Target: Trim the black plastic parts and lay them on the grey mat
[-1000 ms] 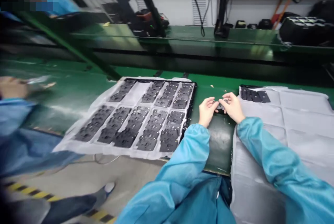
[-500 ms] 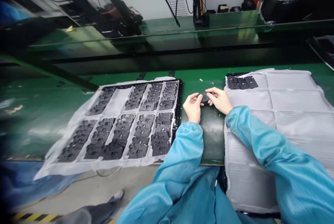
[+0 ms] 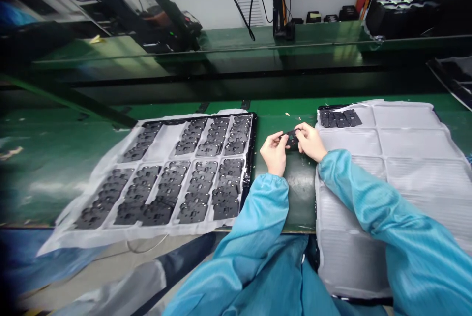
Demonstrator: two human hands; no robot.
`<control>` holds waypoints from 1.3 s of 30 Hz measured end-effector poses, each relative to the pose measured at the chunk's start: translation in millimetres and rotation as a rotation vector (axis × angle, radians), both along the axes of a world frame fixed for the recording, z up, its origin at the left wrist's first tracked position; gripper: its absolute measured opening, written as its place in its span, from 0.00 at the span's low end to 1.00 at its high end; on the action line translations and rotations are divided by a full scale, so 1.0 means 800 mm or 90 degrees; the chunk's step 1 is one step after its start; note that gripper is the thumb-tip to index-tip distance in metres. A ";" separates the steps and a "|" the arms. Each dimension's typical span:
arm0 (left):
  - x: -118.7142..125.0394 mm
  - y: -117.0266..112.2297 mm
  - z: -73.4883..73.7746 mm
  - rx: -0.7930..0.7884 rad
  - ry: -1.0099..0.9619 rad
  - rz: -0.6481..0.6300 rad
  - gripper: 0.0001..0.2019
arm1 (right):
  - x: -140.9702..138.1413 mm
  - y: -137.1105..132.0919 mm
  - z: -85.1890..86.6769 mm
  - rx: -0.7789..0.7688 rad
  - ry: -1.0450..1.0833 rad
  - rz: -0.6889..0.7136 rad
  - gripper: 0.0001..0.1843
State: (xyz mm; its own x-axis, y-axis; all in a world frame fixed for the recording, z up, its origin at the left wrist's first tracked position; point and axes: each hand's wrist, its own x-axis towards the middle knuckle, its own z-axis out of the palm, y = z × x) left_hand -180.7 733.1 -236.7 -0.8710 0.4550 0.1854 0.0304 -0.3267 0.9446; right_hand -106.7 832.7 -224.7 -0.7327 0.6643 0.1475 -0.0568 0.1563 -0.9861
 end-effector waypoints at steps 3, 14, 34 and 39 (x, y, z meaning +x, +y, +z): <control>0.002 0.000 0.000 0.009 -0.005 -0.005 0.16 | 0.000 -0.001 0.001 0.003 0.003 -0.009 0.15; 0.003 0.001 -0.001 0.013 -0.003 0.019 0.15 | 0.001 -0.002 -0.006 0.066 -0.015 -0.055 0.11; -0.005 -0.005 0.003 0.019 0.049 0.054 0.13 | -0.002 0.005 -0.008 0.127 0.015 -0.044 0.11; -0.008 -0.005 0.003 0.018 0.024 0.058 0.15 | -0.002 0.004 -0.005 0.083 0.031 -0.046 0.11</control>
State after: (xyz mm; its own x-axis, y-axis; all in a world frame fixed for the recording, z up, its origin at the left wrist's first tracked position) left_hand -187.4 729.3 -234.1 -0.9004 0.3687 0.2308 0.0965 -0.3482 0.9324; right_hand -108.4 835.6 -228.7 -0.6732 0.6886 0.2697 -0.0877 0.2879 -0.9537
